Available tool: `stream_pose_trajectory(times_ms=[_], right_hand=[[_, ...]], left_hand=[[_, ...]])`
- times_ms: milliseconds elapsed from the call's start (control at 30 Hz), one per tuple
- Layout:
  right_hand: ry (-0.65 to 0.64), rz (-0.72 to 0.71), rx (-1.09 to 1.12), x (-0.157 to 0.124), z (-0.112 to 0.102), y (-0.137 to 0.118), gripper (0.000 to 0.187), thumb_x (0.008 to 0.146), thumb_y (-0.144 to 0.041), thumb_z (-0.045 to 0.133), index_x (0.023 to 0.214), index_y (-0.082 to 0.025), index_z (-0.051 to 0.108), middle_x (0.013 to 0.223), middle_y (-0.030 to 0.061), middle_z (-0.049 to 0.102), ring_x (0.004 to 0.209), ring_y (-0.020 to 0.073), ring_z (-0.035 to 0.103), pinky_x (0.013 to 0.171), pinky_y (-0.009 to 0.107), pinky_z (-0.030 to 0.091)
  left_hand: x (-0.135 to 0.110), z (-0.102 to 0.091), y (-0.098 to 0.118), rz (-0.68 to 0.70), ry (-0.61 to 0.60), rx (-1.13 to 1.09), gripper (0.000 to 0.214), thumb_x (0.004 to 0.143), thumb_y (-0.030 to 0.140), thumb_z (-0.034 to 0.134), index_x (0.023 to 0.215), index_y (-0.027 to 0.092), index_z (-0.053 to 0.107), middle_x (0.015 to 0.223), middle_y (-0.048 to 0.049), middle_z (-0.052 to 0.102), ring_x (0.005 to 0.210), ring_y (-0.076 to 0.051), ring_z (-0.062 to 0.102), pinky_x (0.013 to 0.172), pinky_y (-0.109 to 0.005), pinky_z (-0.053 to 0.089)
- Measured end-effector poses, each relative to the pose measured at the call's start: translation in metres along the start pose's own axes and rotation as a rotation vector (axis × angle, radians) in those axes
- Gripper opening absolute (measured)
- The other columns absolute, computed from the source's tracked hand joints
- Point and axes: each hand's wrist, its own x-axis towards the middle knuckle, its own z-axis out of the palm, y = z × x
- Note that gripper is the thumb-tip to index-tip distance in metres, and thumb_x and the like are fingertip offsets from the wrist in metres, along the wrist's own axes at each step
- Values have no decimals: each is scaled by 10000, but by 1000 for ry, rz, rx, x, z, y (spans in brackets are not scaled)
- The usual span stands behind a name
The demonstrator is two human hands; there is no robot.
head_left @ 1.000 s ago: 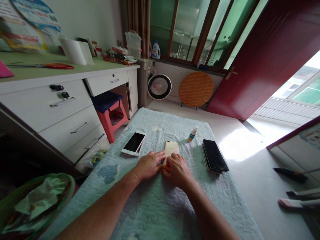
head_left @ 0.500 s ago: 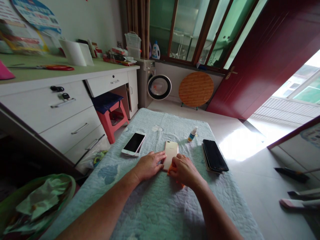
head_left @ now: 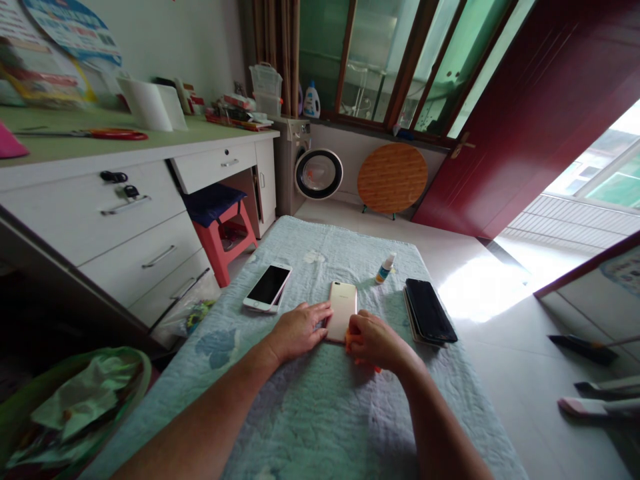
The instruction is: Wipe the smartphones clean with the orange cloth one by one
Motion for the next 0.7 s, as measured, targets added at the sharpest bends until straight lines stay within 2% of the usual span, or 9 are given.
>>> stream_pose_trajectory(times_ms=[100, 167, 300, 400, 533, 700], right_hand=[[44, 6, 71, 1, -3, 6, 32, 725, -186, 601, 707, -168, 582, 769, -3, 532, 662, 97, 454, 610, 215, 312], [124, 16, 78, 3, -3, 8, 81, 761, -209, 594, 693, -168, 606, 756, 0, 525, 699, 110, 475, 639, 220, 331], [223, 8, 54, 5, 1, 8, 85, 782, -238, 621, 750, -177, 672, 814, 18, 530, 794, 136, 499, 713, 238, 359], [183, -13, 54, 4, 0, 3, 97, 784, -251, 632, 808, -186, 699, 835, 23, 544, 791, 137, 510, 720, 242, 365], [72, 21, 108, 1, -6, -2, 106, 791, -232, 614, 847, -177, 684, 833, 13, 577, 695, 106, 516, 646, 218, 353], [122, 42, 119, 7, -2, 1, 62, 800, -191, 576, 783, -171, 632, 822, 3, 578, 692, 99, 515, 638, 206, 342]], left_hand=[[0, -1, 1, 1, 1, -2, 494, 846, 291, 539, 1339, 265, 542, 1475, 22, 451, 1250, -235, 509, 1107, -364, 330], [0, -2, 2, -5, -4, 0, 489, 849, 298, 535, 1336, 267, 545, 1473, 26, 453, 1245, -238, 512, 1095, -363, 347], [-1, -5, 5, -18, -11, 2, 492, 853, 320, 530, 1340, 253, 546, 1476, 16, 449, 1240, -243, 514, 1070, -356, 379], [-1, -5, 6, -14, -13, -1, 494, 852, 314, 529, 1341, 243, 545, 1478, 3, 447, 1252, -240, 506, 1080, -357, 367], [-2, -5, 6, -10, -10, 7, 499, 848, 300, 527, 1344, 246, 541, 1469, 3, 460, 1245, -239, 513, 1081, -366, 364], [-2, -5, 7, -25, -1, 3, 487, 847, 300, 532, 1333, 264, 552, 1472, 24, 456, 1219, -239, 519, 1044, -352, 403]])
